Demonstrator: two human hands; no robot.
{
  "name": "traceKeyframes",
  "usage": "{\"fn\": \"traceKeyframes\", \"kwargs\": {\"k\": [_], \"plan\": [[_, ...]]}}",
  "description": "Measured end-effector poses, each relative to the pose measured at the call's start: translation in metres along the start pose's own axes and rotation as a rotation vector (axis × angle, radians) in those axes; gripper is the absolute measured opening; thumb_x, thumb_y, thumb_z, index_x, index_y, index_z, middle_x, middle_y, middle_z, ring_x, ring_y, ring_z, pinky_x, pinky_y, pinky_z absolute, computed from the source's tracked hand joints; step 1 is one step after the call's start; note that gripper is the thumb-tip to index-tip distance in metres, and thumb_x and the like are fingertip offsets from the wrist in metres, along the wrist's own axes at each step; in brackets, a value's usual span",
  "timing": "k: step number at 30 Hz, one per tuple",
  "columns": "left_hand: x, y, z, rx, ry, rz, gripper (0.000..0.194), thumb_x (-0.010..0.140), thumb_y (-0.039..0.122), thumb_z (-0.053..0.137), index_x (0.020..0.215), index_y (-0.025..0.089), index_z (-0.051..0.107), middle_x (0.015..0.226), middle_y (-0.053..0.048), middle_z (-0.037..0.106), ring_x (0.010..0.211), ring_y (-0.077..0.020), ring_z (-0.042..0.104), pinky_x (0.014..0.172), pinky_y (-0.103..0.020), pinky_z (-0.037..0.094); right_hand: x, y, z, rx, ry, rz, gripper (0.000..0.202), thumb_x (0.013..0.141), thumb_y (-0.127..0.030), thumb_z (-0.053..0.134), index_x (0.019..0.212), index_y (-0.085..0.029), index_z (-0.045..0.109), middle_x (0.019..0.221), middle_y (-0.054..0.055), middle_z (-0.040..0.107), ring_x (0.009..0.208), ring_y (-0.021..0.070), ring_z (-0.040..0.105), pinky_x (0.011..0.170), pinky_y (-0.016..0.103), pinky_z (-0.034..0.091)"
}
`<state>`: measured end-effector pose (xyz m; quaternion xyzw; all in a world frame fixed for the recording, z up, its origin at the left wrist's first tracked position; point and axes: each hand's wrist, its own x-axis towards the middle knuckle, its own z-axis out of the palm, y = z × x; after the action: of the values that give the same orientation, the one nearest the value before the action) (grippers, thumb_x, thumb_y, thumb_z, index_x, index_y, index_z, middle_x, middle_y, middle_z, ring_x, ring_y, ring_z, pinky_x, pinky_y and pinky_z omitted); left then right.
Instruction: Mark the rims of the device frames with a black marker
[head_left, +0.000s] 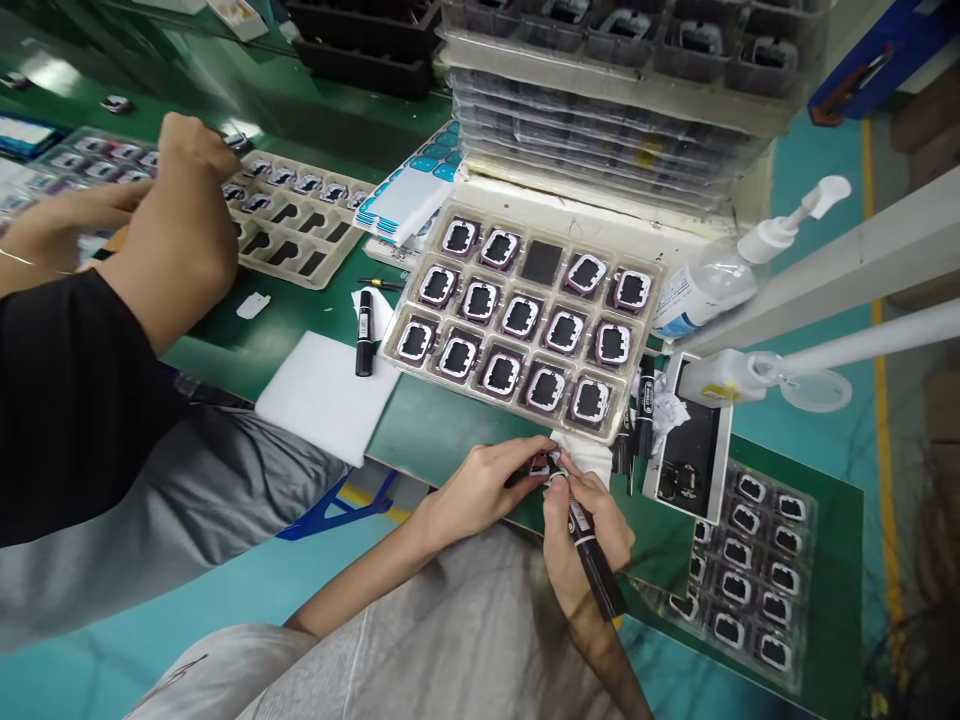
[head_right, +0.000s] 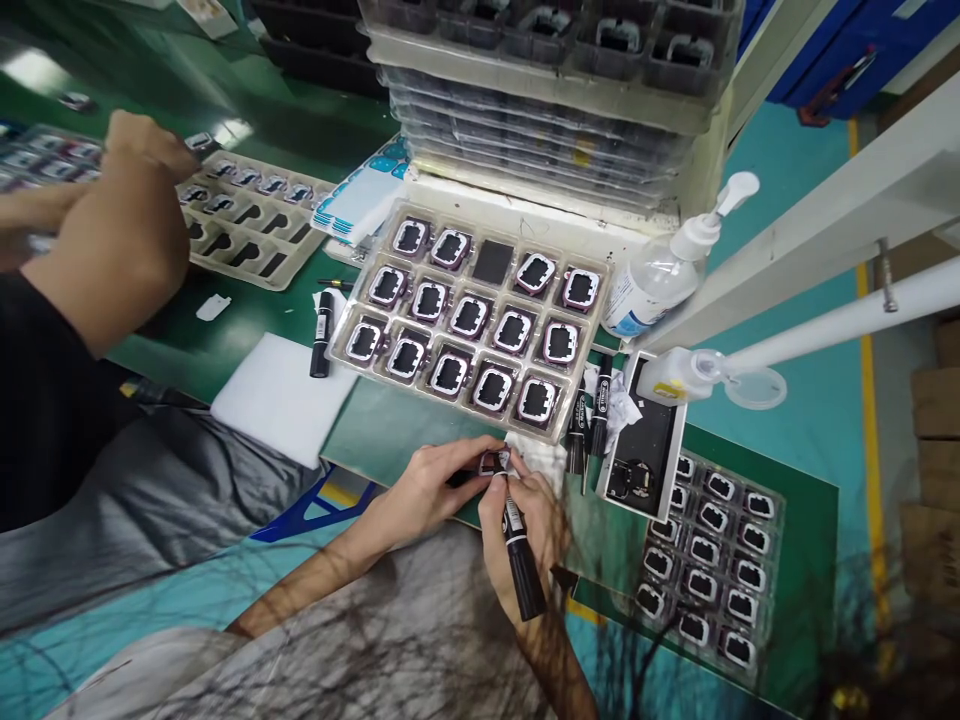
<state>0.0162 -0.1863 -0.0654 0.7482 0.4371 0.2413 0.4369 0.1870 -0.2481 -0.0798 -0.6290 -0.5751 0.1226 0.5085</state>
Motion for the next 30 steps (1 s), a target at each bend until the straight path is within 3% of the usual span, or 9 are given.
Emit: {"fn": "traceKeyframes", "kwargs": {"k": [10, 18, 25, 30], "plan": [[0.001, 0.000, 0.000, 0.034, -0.017, -0.033, 0.046, 0.115, 0.027, 0.064, 0.160, 0.035, 0.063, 0.143, -0.004, 0.085, 0.123, -0.0206, 0.085, 0.109, -0.030, 0.067, 0.004, -0.002, 0.000, -0.022, 0.041, -0.049, 0.019, 0.093, -0.019, 0.081, 0.108, -0.030, 0.079, 0.117, 0.002, 0.093, 0.103, 0.0274, 0.091, 0.092, 0.046, 0.079], [0.001, -0.016, 0.011, -0.017, 0.165, 0.249, 0.045, 0.111, 0.022, 0.073, 0.155, 0.025, 0.064, 0.133, -0.011, 0.087, 0.113, -0.0246, 0.089, 0.098, -0.031, 0.073, 0.005, 0.000, 0.004, -0.016, 0.076, -0.060, 0.016, 0.093, -0.021, 0.082, 0.106, -0.029, 0.078, 0.112, 0.003, 0.093, 0.097, 0.0262, 0.091, 0.086, 0.040, 0.079], [0.003, -0.016, 0.011, -0.057, 0.175, 0.251, 0.044, 0.110, 0.022, 0.074, 0.153, 0.026, 0.066, 0.130, -0.010, 0.088, 0.110, -0.0240, 0.089, 0.094, -0.030, 0.073, 0.006, -0.002, 0.002, -0.015, 0.066, -0.047, 0.012, 0.095, -0.023, 0.080, 0.105, -0.029, 0.078, 0.112, 0.004, 0.093, 0.096, 0.0290, 0.092, 0.087, 0.047, 0.080], [0.002, -0.017, 0.012, -0.073, 0.169, 0.215, 0.042, 0.109, 0.023, 0.076, 0.150, 0.026, 0.068, 0.128, -0.010, 0.088, 0.111, -0.0252, 0.089, 0.095, -0.032, 0.073, 0.007, -0.003, 0.003, -0.001, 0.064, -0.067, 0.012, 0.094, -0.020, 0.081, 0.102, -0.027, 0.076, 0.111, 0.005, 0.093, 0.096, 0.0276, 0.092, 0.086, 0.043, 0.079]]}}
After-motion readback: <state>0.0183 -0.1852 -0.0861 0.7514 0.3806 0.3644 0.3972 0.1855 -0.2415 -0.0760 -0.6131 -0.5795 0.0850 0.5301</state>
